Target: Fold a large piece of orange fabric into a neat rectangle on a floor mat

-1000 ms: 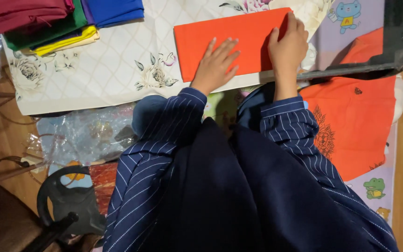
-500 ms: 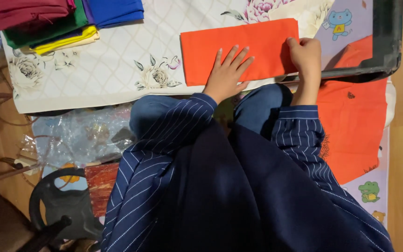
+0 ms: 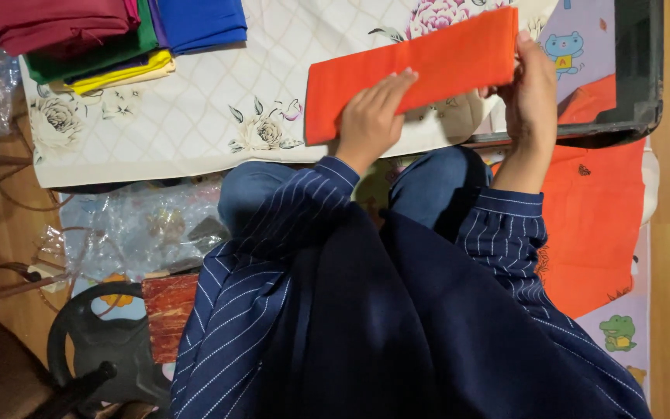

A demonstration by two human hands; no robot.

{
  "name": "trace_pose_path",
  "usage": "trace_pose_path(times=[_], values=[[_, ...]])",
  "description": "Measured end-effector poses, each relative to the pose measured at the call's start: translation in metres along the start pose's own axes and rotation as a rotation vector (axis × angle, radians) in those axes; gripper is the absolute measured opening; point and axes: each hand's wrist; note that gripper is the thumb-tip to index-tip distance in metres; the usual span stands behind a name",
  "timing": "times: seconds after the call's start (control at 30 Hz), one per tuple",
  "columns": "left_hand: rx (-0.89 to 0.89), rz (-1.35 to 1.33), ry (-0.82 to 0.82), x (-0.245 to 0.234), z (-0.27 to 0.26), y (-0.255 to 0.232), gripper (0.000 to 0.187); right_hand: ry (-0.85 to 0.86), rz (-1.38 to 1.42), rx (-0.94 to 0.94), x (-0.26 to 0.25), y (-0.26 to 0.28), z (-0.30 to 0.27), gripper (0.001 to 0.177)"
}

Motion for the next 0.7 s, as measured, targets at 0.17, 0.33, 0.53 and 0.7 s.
trace_pose_path(times=[0.17,0.33,0.53,0.7], values=[[-0.098,-0.317,-0.154,-0.046,0.012,0.005,0.041,0.189,-0.015,-0.247,0.003,-0.018,0.009,0.078],[-0.125,-0.862,-0.228,-0.103,0.019,-0.002,0.029,0.411,-0.086,-0.308,0.021,-0.037,0.016,0.093],[-0.336,-1.187,-0.143,-0.105,0.019,0.012,0.034,0.197,-0.039,-0.109,0.031,-0.062,0.016,0.038],[-0.525,-1.315,0.034,-0.079,0.028,0.047,0.044,0.252,-0.086,-0.012,0.061,-0.051,0.015,0.074]])
Point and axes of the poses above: each hand's wrist, its own z-axis towards the middle knuckle, its own x-axis out of the palm, y = z × x, and after that the axes turned 13 degrees about y, right-handed
